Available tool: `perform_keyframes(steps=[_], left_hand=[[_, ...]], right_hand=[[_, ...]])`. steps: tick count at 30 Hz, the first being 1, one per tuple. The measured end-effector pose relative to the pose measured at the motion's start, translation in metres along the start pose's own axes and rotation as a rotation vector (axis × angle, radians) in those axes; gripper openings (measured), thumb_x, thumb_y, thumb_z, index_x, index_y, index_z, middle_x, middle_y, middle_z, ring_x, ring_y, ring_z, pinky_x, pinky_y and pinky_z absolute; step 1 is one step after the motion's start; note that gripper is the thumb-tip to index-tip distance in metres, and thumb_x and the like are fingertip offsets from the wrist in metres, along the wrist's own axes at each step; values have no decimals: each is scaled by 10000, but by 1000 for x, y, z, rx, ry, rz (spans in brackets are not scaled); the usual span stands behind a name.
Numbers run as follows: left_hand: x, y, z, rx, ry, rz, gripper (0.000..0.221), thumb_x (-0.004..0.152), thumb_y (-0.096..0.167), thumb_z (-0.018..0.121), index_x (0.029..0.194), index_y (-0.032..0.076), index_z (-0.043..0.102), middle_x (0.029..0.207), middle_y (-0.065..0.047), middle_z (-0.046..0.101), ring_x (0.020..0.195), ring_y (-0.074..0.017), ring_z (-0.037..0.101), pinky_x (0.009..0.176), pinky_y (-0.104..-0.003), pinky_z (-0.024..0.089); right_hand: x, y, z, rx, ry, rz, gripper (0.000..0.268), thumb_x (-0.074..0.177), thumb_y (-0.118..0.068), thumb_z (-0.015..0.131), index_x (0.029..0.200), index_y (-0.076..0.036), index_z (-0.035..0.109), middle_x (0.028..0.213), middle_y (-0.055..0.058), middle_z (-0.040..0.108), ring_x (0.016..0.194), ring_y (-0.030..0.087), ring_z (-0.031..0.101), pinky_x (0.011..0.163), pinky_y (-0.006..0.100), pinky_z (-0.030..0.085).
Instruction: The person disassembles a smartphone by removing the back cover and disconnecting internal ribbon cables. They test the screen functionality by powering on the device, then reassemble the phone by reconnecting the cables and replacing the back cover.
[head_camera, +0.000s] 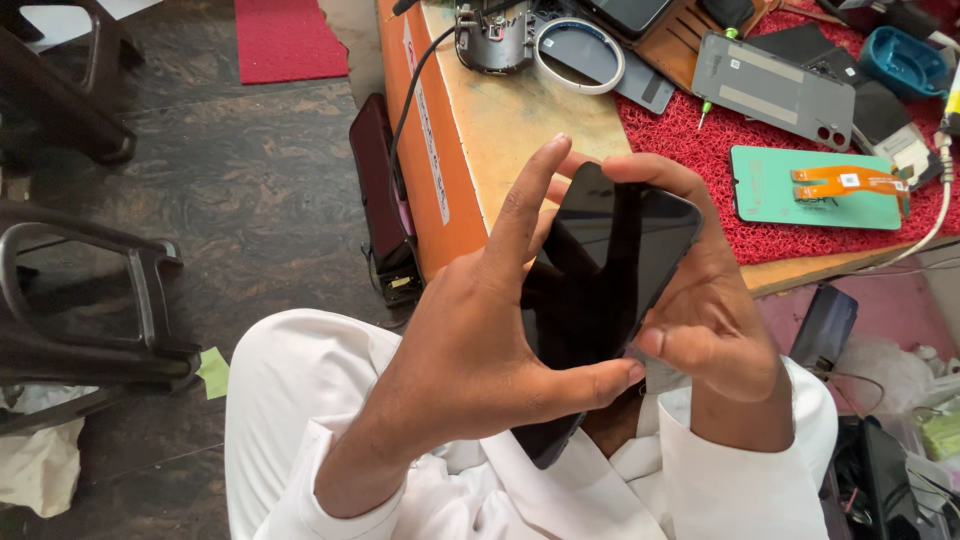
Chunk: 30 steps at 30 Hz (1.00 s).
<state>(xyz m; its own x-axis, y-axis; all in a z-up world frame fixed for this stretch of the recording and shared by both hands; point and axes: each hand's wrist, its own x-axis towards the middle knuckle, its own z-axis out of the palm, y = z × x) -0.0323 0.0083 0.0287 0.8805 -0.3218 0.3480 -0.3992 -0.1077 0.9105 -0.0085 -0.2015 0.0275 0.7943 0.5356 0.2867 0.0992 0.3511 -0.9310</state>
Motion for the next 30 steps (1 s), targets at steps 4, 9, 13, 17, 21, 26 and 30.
perform_keyframes(steps=[4, 9, 13, 17, 21, 26, 30], left_hand=[[2, 1, 0, 42, 21, 38, 1213, 775, 368, 830, 1686, 70, 87, 1328, -174, 692, 1149, -304, 771, 981, -363, 619], [1, 5, 1, 97, -17, -138, 1207, 693, 366, 794, 1662, 108, 120, 1159, -171, 728, 976, -293, 796, 848, -365, 627], [2, 7, 1, 111, 20, -22, 1194, 713, 358, 808, 1650, 88, 118, 1226, -197, 714, 984, -321, 789, 856, -384, 633], [3, 5, 2, 121, 40, 33, 1188, 717, 348, 811, 1636, 79, 108, 1261, -221, 690, 988, -342, 778, 847, -396, 638], [2, 5, 3, 138, -3, -87, 1232, 720, 388, 810, 1687, 107, 101, 1040, -128, 758, 898, -285, 816, 795, -366, 661], [-1, 8, 3, 164, 4, -85, 1212, 729, 393, 807, 1689, 125, 118, 929, -94, 752, 826, -272, 801, 765, -364, 648], [-1, 10, 3, 175, 8, -62, 1190, 736, 384, 807, 1700, 142, 153, 939, -93, 750, 827, -273, 795, 763, -365, 638]], right_hand=[[0, 0, 2, -38, 4, 6, 895, 850, -47, 712, 1605, -38, 232, 1659, 236, 350, 1464, 296, 473, 1221, 391, 438], [-4, 0, 2, -53, 30, 11, 853, 830, -68, 694, 1563, -24, 260, 1488, 183, 467, 1409, 270, 536, 1201, 395, 477], [-5, -1, -1, -39, 31, 21, 849, 815, -66, 679, 1559, -15, 272, 1429, 179, 526, 1365, 268, 572, 1154, 397, 500], [-4, 0, -3, -30, 34, 35, 879, 800, -58, 674, 1574, -29, 259, 1497, 169, 507, 1412, 272, 557, 1196, 413, 495], [-5, 1, -4, -16, 31, 26, 875, 809, -64, 676, 1583, -24, 269, 1434, 153, 512, 1346, 235, 560, 1157, 358, 480], [-8, 1, -5, -30, 26, 29, 822, 779, -39, 636, 1530, -18, 303, 1315, 127, 530, 1203, 187, 577, 1043, 307, 498], [-11, -3, -3, 19, 35, 58, 844, 729, 50, 575, 1527, -25, 311, 1295, 118, 529, 1111, 162, 603, 907, 268, 521]])
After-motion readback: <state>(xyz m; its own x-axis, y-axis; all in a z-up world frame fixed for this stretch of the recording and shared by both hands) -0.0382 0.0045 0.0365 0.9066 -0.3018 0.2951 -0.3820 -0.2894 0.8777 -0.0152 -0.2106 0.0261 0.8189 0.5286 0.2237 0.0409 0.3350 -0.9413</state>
